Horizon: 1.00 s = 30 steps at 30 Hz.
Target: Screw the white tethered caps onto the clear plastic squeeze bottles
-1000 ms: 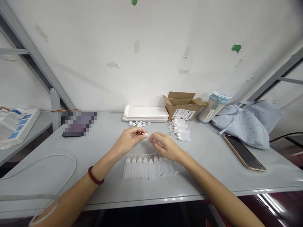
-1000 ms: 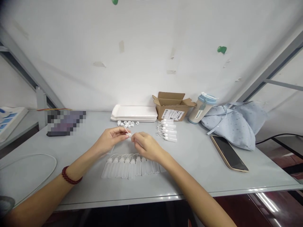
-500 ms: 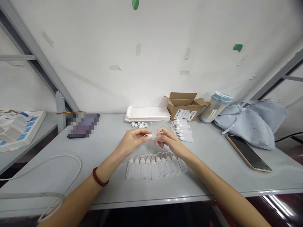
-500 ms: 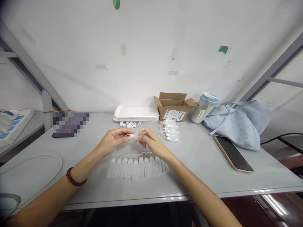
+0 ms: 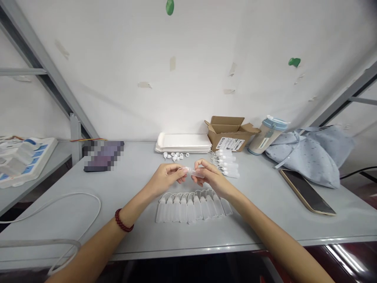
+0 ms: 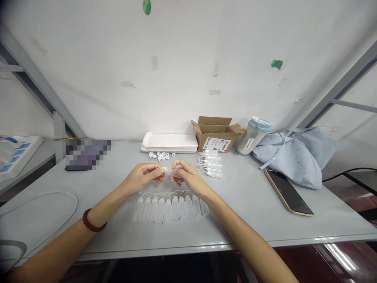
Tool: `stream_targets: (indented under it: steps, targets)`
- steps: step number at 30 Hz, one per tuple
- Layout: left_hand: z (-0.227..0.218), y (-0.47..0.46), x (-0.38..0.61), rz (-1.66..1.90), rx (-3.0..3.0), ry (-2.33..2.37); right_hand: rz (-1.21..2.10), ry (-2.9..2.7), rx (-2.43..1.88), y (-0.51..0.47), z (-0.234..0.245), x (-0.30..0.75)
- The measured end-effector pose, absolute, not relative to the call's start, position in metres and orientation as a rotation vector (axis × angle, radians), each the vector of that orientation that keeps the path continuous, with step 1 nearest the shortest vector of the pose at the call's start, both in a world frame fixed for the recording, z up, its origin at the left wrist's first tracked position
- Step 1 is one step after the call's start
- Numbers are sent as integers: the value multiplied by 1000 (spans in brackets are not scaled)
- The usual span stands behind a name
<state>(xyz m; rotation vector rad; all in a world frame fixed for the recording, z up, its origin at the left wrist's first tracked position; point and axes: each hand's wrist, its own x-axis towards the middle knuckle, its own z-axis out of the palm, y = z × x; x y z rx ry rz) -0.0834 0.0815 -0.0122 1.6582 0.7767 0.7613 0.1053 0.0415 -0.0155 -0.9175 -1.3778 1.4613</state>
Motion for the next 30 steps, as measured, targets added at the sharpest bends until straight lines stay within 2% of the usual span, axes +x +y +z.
stream_targets:
  steps: [24, 30]
  targets:
    - [-8, 76, -83, 817, 1787, 798, 1560, -1302, -948, 41, -14, 105]
    - [-9, 77, -82, 827, 1724, 829, 1410, -1401, -976, 43, -16, 106]
